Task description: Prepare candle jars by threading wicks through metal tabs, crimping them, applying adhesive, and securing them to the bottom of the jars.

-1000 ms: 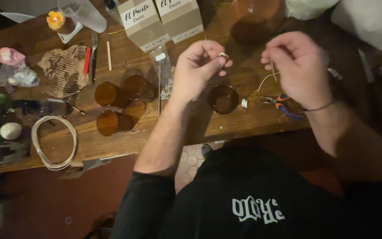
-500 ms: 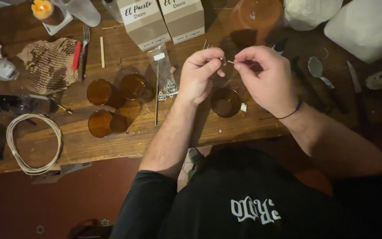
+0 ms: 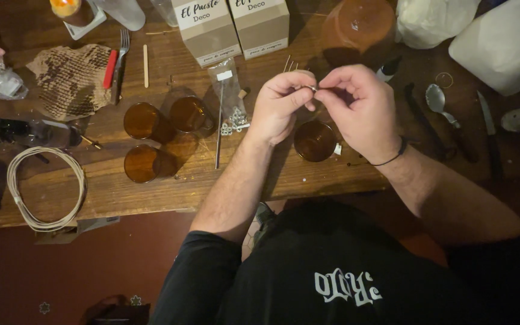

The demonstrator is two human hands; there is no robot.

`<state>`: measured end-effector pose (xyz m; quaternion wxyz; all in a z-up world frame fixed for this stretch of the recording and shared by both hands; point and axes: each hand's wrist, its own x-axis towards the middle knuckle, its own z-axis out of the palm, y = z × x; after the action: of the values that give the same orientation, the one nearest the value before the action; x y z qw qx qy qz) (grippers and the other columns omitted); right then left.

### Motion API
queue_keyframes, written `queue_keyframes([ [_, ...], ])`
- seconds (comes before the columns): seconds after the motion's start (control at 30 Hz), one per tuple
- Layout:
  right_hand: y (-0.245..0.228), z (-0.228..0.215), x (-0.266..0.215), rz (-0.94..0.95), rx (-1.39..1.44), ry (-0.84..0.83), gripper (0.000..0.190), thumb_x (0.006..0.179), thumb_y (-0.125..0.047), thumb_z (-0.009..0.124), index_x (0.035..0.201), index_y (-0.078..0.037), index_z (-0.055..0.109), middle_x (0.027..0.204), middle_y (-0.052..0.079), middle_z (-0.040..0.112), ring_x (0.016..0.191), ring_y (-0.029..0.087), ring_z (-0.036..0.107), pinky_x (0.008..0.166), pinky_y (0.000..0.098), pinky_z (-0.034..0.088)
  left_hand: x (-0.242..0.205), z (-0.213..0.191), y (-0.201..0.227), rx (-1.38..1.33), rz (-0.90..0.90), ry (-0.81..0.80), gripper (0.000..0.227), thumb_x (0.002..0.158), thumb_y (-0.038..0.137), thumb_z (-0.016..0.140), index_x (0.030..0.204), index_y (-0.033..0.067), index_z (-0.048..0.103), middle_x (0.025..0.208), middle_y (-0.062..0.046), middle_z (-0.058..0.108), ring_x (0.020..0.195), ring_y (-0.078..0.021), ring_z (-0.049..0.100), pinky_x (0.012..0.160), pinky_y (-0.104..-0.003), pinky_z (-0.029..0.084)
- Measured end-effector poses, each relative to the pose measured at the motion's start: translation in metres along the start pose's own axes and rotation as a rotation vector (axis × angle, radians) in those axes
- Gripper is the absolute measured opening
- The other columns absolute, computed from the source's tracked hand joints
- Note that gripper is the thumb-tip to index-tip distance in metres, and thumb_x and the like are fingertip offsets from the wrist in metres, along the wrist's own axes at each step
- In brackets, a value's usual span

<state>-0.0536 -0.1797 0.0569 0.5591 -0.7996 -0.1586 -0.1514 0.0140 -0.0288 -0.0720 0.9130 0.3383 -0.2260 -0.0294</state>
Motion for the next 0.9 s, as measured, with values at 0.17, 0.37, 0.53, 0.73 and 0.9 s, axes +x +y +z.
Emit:
queue_keyframes([
  [0.17, 0.008, -0.001, 0.002, -0.031, 0.034, -0.002, 0.018, 0.097, 0.015, 0.077, 0.104, 0.008, 0.062, 0.103, 0.019, 0.064, 0.092, 0.03, 0.075, 0.083, 0.0393, 0.061, -0.003, -0.005, 0.001, -0.063, -0.126, 0.022, 0.021, 0.09, -0.003, 0.076, 0.108, -0.0103, 0.07, 0.098, -0.022, 0.07, 0.086, -0.0265, 0.075, 0.063, -0.033, 0.065],
  [0.37, -0.012, -0.008, 0.018, 0.191, -0.155, -0.095, 0.012, 0.096, -0.003, 0.077, 0.104, -0.005, 0.069, 0.097, 0.006, 0.075, 0.081, 0.014, 0.074, 0.074, 0.0235, 0.058, 0.005, 0.016, 0.039, -0.274, -0.37, 0.03, 0.01, 0.093, -0.003, 0.07, 0.101, -0.0003, 0.075, 0.093, -0.016, 0.074, 0.07, -0.0148, 0.067, 0.066, -0.025, 0.062],
  [0.53, -0.01, -0.011, 0.035, 0.177, -0.244, -0.153, 0.01, 0.099, -0.008, 0.071, 0.108, -0.006, 0.076, 0.1, 0.005, 0.075, 0.072, 0.013, 0.068, 0.075, 0.0263, 0.054, 0.009, 0.012, 0.04, -0.379, -0.51, 0.018, 0.012, 0.098, -0.003, 0.061, 0.101, -0.0023, 0.072, 0.09, -0.012, 0.074, 0.067, -0.0134, 0.067, 0.064, -0.025, 0.061],
  [0.73, -0.003, -0.003, 0.049, 0.366, -0.195, -0.341, 0.021, 0.098, -0.022, 0.066, 0.111, -0.012, 0.079, 0.109, 0.0, 0.078, 0.101, 0.009, 0.07, 0.093, 0.0244, 0.05, 0.007, 0.007, 0.03, -0.238, -0.619, 0.109, 0.011, 0.088, 0.01, 0.071, 0.09, -0.0008, 0.068, 0.076, -0.009, 0.068, 0.054, -0.0144, 0.05, 0.048, -0.027, 0.039],
  [0.9, 0.002, -0.005, 0.054, 0.465, -0.115, -0.361, 0.012, 0.094, -0.02, 0.071, 0.1, -0.015, 0.079, 0.091, -0.005, 0.076, 0.085, 0.004, 0.067, 0.083, 0.02, 0.051, 0.006, 0.002, 0.027, -0.203, -0.65, 0.157, 0.01, 0.091, 0.01, 0.073, 0.092, 0.0007, 0.07, 0.076, -0.01, 0.072, 0.054, -0.0134, 0.055, 0.047, -0.024, 0.042],
])
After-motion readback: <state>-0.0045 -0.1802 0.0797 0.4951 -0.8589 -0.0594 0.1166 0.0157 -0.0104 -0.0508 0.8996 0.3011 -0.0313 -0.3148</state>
